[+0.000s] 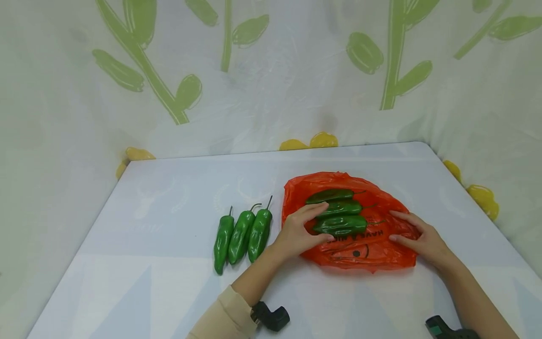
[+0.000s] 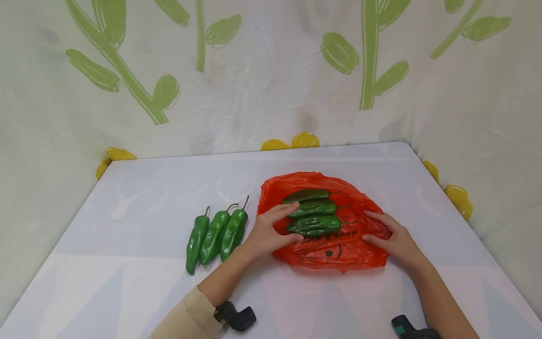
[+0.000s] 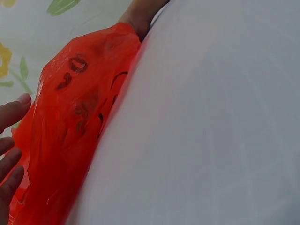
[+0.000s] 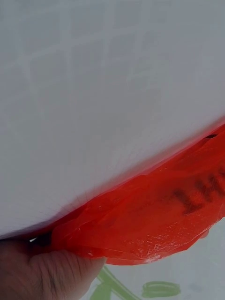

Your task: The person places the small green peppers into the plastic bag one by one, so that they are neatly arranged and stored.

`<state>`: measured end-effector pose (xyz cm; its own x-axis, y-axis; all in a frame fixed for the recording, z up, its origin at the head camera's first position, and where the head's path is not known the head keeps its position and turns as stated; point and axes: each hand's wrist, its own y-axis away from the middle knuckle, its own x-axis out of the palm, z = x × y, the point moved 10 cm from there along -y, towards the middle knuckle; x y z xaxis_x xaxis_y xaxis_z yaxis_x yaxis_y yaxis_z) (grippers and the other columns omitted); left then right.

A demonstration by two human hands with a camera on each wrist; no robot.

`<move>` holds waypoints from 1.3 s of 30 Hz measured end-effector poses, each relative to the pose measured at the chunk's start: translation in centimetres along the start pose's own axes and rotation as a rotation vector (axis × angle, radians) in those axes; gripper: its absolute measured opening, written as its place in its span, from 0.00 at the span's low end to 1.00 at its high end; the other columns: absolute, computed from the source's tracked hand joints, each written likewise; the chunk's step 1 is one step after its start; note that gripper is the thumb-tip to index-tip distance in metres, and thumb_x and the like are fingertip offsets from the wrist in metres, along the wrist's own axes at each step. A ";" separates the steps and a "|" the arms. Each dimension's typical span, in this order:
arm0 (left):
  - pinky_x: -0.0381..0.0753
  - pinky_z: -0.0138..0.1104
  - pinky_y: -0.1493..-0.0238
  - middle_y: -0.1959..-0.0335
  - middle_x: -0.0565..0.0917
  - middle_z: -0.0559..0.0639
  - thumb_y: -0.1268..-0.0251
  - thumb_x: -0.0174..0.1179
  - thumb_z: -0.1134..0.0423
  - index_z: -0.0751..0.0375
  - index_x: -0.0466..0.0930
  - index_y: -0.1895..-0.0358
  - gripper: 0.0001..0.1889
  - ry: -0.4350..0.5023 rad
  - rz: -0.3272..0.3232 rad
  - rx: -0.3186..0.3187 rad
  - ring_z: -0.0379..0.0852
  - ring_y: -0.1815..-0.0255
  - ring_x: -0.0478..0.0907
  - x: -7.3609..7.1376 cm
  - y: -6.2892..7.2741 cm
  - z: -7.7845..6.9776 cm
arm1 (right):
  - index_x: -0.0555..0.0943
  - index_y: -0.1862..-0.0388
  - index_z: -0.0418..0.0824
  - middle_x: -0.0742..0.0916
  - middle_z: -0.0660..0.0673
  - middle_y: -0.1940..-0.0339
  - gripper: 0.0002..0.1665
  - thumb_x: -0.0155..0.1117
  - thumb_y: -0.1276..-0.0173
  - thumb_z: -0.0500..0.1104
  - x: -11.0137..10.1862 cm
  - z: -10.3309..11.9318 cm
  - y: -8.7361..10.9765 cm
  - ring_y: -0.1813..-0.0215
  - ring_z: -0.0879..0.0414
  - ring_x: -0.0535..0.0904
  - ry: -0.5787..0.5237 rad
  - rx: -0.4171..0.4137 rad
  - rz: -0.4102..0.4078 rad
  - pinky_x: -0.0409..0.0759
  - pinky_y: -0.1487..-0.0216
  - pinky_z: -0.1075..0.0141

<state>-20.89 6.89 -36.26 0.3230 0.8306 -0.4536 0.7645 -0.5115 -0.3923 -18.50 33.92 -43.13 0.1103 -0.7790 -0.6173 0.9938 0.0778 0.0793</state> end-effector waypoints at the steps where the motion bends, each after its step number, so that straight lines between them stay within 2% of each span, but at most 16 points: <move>1: 0.74 0.35 0.41 0.37 0.75 0.50 0.53 0.73 0.63 0.60 0.72 0.36 0.36 0.002 -0.001 0.000 0.45 0.36 0.70 -0.1 0.0 0.0 | 0.62 0.28 0.50 0.66 0.39 0.31 0.37 0.62 0.34 0.49 0.0 0.0 0.0 0.32 0.44 0.57 0.001 0.001 0.001 0.65 0.54 0.86; 9: 0.73 0.38 0.40 0.37 0.75 0.54 0.52 0.73 0.63 0.62 0.70 0.35 0.37 -0.012 -0.003 -0.001 0.48 0.35 0.70 -0.7 0.5 0.2 | 0.61 0.27 0.48 0.63 0.34 0.30 0.38 0.62 0.34 0.48 -0.1 -0.2 -0.1 0.32 0.36 0.55 -0.015 0.008 0.012 0.65 0.54 0.86; 15: 0.74 0.41 0.40 0.39 0.75 0.57 0.53 0.73 0.62 0.62 0.68 0.34 0.39 -0.023 -0.011 -0.008 0.50 0.36 0.70 -1.3 0.8 0.2 | 0.62 0.28 0.50 0.66 0.41 0.31 0.37 0.62 0.34 0.48 -0.1 -0.1 0.0 0.32 0.43 0.56 -0.013 -0.001 0.006 0.66 0.53 0.85; 21: 0.74 0.42 0.40 0.40 0.76 0.60 0.54 0.74 0.65 0.66 0.69 0.35 0.38 -0.017 -0.036 0.033 0.52 0.38 0.72 -2.1 1.3 0.2 | 0.63 0.28 0.50 0.68 0.51 0.33 0.36 0.62 0.34 0.48 -0.1 0.1 0.0 0.33 0.59 0.58 -0.017 -0.023 -0.005 0.64 0.53 0.87; 22: 0.74 0.42 0.41 0.41 0.76 0.60 0.55 0.74 0.65 0.67 0.70 0.36 0.38 -0.021 -0.041 0.039 0.52 0.38 0.72 -2.2 1.4 0.2 | 0.63 0.28 0.50 0.68 0.52 0.33 0.36 0.62 0.34 0.48 0.0 0.1 0.0 0.33 0.60 0.59 -0.020 -0.022 -0.007 0.64 0.53 0.87; 25: 0.75 0.42 0.41 0.41 0.76 0.61 0.54 0.74 0.65 0.68 0.70 0.36 0.38 -0.034 -0.051 0.057 0.53 0.38 0.72 -2.4 1.6 0.1 | 0.63 0.28 0.50 0.68 0.49 0.33 0.36 0.63 0.34 0.49 0.0 -0.1 0.0 0.32 0.54 0.58 -0.014 -0.007 -0.005 0.65 0.52 0.85; 26: 0.74 0.42 0.41 0.41 0.76 0.61 0.55 0.74 0.65 0.68 0.70 0.36 0.38 -0.039 -0.053 0.062 0.53 0.38 0.72 -2.5 1.7 0.0 | 0.63 0.28 0.50 0.67 0.46 0.32 0.37 0.63 0.34 0.49 0.0 -0.1 0.0 0.31 0.49 0.58 -0.018 -0.005 -0.003 0.69 0.49 0.81; 29: 0.74 0.43 0.40 0.39 0.75 0.60 0.54 0.74 0.63 0.67 0.69 0.36 0.38 -0.051 -0.055 0.052 0.52 0.37 0.71 -2.7 1.9 -0.1 | 0.63 0.28 0.50 0.66 0.41 0.31 0.37 0.63 0.34 0.49 -0.1 -0.2 0.0 0.31 0.43 0.57 -0.008 0.010 -0.003 0.70 0.46 0.76; 32: 0.74 0.44 0.41 0.39 0.75 0.58 0.53 0.73 0.62 0.65 0.69 0.35 0.39 -0.059 -0.051 0.025 0.51 0.36 0.70 -3.0 2.2 -0.1 | 0.62 0.27 0.50 0.65 0.39 0.30 0.37 0.63 0.34 0.49 -0.2 -0.1 0.1 0.31 0.42 0.56 0.002 0.017 0.000 0.72 0.43 0.65; 34: 0.75 0.45 0.42 0.39 0.75 0.58 0.52 0.73 0.61 0.64 0.68 0.34 0.38 -0.063 -0.048 0.008 0.51 0.36 0.70 -3.1 2.4 -0.1 | 0.62 0.27 0.50 0.65 0.38 0.31 0.38 0.63 0.34 0.49 -0.2 -0.2 0.1 0.31 0.41 0.56 0.004 0.024 0.002 0.71 0.41 0.61; 39: 0.76 0.45 0.43 0.39 0.75 0.59 0.52 0.72 0.62 0.64 0.69 0.34 0.38 -0.071 -0.056 0.012 0.52 0.37 0.71 -3.6 2.9 -0.3 | 0.61 0.27 0.48 0.63 0.34 0.29 0.39 0.63 0.34 0.49 -0.1 -0.2 0.0 0.31 0.37 0.54 -0.033 0.033 0.012 0.65 0.39 0.37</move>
<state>-19.64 2.45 -35.53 0.2396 0.8404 -0.4862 0.7732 -0.4680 -0.4279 -18.49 34.10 -43.22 0.1214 -0.7982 -0.5900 0.9913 0.0672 0.1130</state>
